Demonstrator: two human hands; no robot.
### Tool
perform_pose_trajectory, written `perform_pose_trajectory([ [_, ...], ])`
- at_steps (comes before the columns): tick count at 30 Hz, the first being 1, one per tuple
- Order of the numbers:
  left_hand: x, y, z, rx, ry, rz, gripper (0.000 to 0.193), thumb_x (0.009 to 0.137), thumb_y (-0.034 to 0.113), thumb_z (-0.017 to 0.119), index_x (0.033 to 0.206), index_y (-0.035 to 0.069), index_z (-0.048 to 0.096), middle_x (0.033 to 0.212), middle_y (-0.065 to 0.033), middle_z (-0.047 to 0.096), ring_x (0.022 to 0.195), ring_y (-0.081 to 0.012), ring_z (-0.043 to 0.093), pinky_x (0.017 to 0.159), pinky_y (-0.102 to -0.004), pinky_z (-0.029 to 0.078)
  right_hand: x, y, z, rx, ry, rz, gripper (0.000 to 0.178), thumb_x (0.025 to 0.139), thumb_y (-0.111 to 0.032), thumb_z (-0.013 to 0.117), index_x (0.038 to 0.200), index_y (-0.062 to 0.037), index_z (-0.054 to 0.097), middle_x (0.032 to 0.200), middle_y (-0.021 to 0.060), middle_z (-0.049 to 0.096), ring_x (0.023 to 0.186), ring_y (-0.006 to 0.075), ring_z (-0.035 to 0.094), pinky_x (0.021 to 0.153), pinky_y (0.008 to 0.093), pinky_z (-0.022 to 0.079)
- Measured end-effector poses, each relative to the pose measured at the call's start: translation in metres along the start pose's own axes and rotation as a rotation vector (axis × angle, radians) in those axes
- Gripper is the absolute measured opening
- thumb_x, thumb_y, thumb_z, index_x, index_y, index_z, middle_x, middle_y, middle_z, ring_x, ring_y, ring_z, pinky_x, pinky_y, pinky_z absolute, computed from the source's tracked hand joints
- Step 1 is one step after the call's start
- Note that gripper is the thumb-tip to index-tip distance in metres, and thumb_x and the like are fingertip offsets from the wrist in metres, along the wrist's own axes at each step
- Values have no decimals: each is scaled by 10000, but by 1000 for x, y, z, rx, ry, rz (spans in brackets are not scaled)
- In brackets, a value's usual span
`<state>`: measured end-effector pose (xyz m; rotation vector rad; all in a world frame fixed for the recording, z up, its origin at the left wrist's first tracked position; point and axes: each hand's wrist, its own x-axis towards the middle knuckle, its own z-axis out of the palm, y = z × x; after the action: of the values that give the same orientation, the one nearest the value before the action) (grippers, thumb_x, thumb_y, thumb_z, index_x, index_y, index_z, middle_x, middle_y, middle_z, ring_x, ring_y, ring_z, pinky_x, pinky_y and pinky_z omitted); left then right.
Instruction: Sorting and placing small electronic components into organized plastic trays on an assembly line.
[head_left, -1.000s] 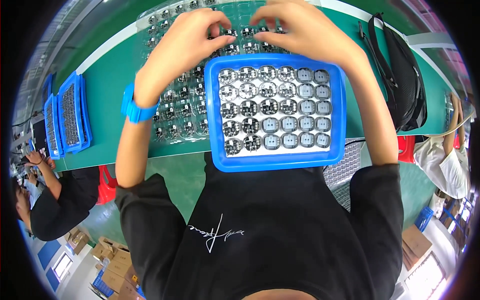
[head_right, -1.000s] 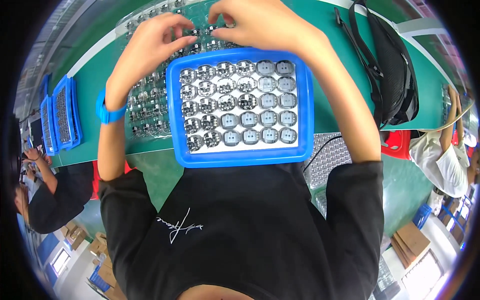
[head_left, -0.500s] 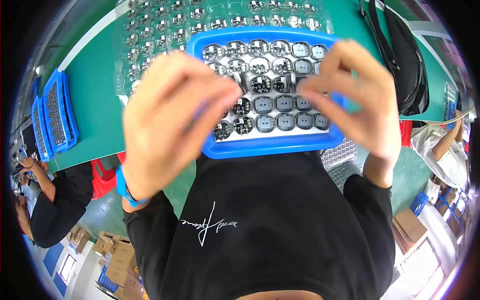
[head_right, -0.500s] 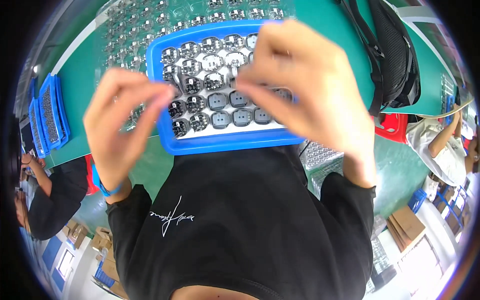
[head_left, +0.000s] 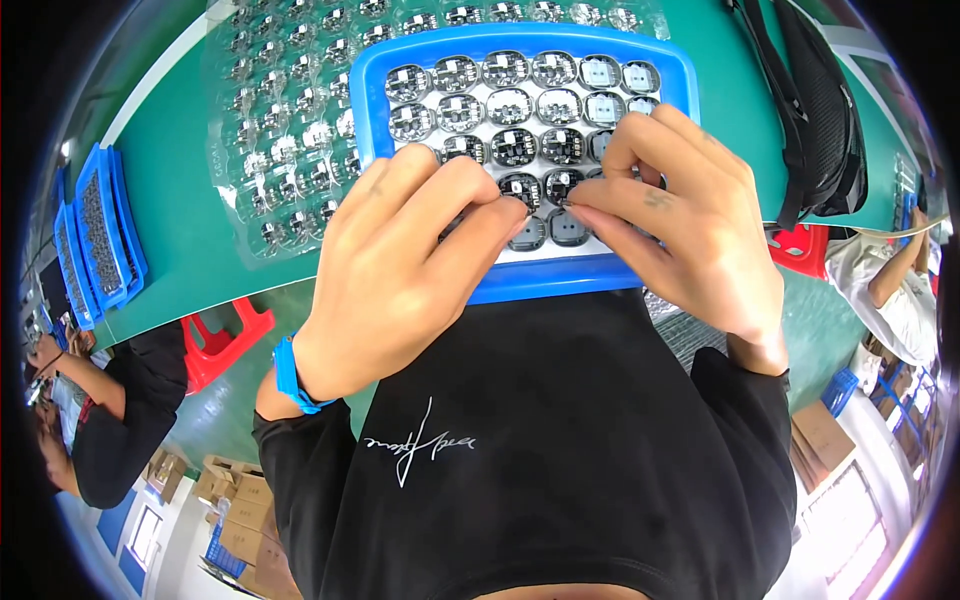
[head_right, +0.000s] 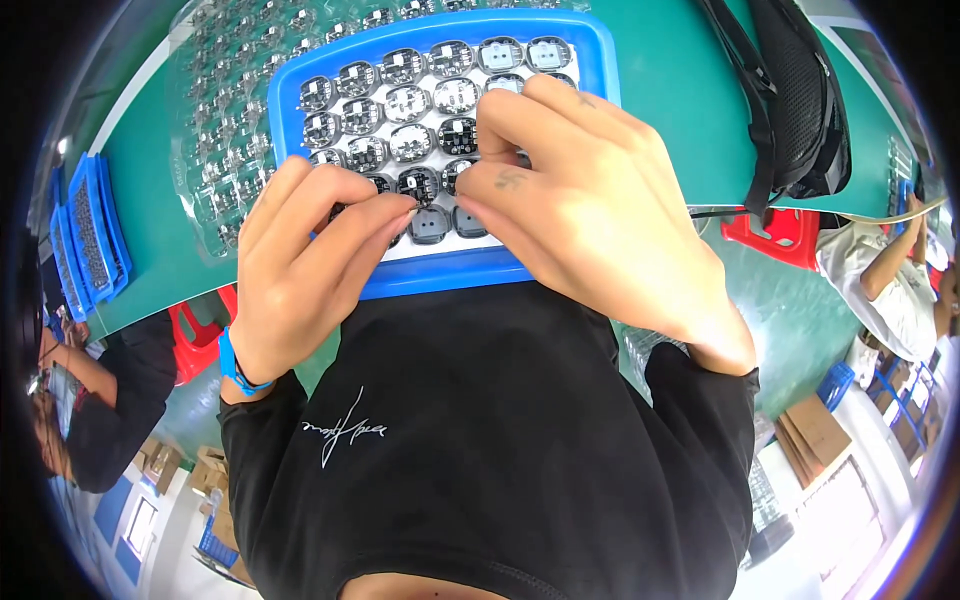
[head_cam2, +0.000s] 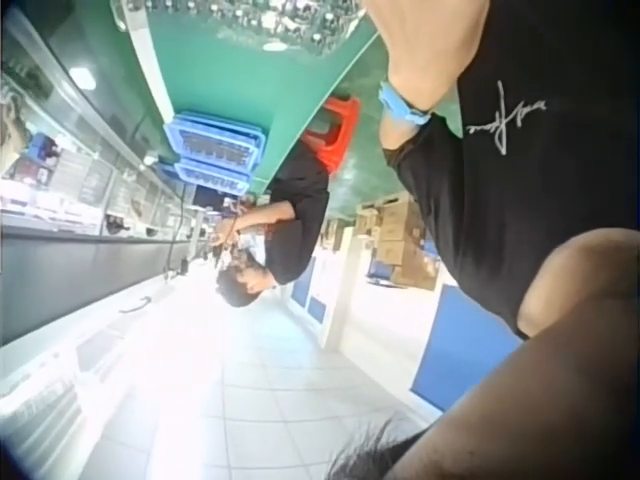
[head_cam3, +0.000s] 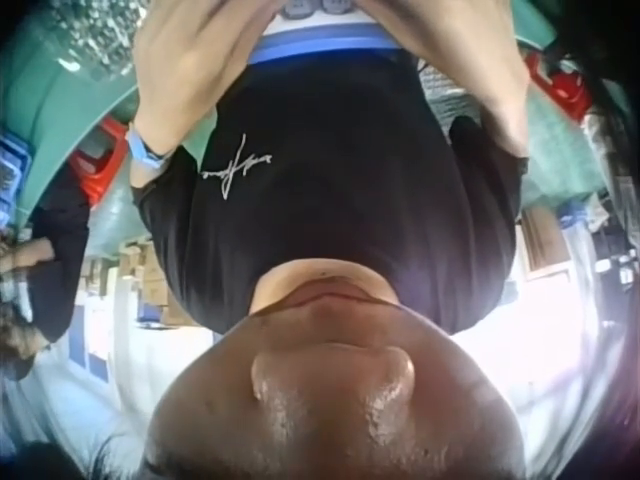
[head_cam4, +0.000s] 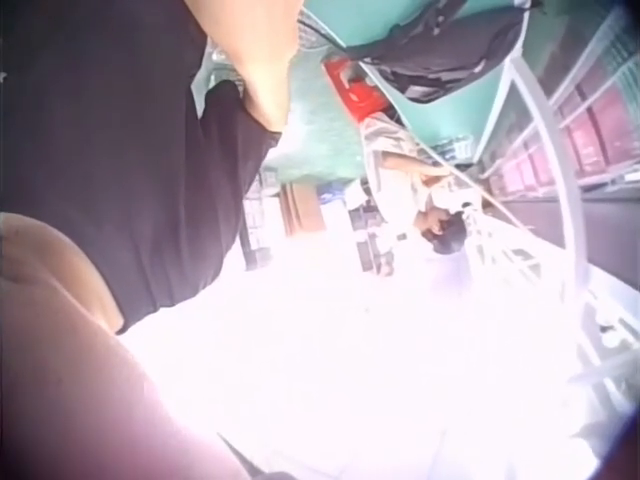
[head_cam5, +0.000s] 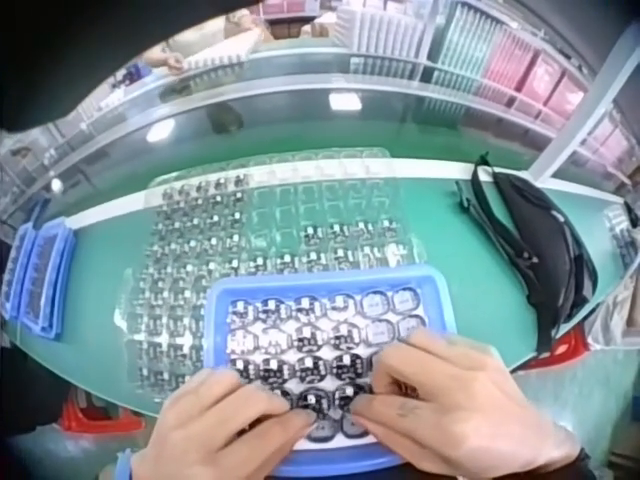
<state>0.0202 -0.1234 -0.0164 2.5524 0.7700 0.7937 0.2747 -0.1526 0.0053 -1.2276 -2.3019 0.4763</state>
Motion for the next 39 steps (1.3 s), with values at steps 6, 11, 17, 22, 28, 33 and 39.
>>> perform_pose_trajectory([
  [6,1,-2,2,28,-8,7,305,735,-20,879,1020,33,784,924,-45,640,767,-244,543,622,-378,435,2,-3,-2,-77,-24,-15,218,718,-82,885,903,-63,771,858,29,570,756,229,540,622,370,442],
  [11,3,-2,1,44,-39,4,298,732,-10,875,1011,38,781,928,-34,646,778,-244,550,633,-382,444,2,-4,-1,-83,-25,-11,214,715,-85,882,891,-61,763,855,30,571,759,229,546,621,372,447],
  [17,8,1,4,126,-78,16,270,740,16,867,991,44,771,935,-26,640,797,-242,555,672,-387,460,2,-1,1,-143,-77,-25,214,717,-76,870,898,-55,758,898,30,592,804,239,575,662,386,472],
  [22,17,5,-5,-95,-123,-113,224,813,36,872,1010,26,765,946,-52,661,781,-247,580,679,-382,490,6,-4,-1,-163,-79,-38,227,735,-71,870,932,-50,760,911,41,603,817,254,592,688,397,490],
  [28,60,-51,-21,-36,35,-85,123,951,105,802,1042,31,766,909,-66,673,704,-157,582,626,-317,472,43,44,-22,-30,116,-37,162,837,-23,827,989,-23,771,875,86,610,798,253,622,686,363,491],
  [33,111,-117,6,37,-126,-122,312,949,288,817,1109,30,744,908,-86,665,696,-204,586,645,-370,488,102,103,-27,-112,-173,135,290,931,-240,744,1124,-24,753,982,164,700,994,384,691,873,471,540],
  [39,137,-111,12,31,-157,-144,163,918,111,740,911,-52,737,870,-244,722,840,-412,715,772,-485,556,116,120,-10,-229,-181,158,214,903,-219,747,968,-21,794,949,190,759,944,401,716,848,501,561],
])
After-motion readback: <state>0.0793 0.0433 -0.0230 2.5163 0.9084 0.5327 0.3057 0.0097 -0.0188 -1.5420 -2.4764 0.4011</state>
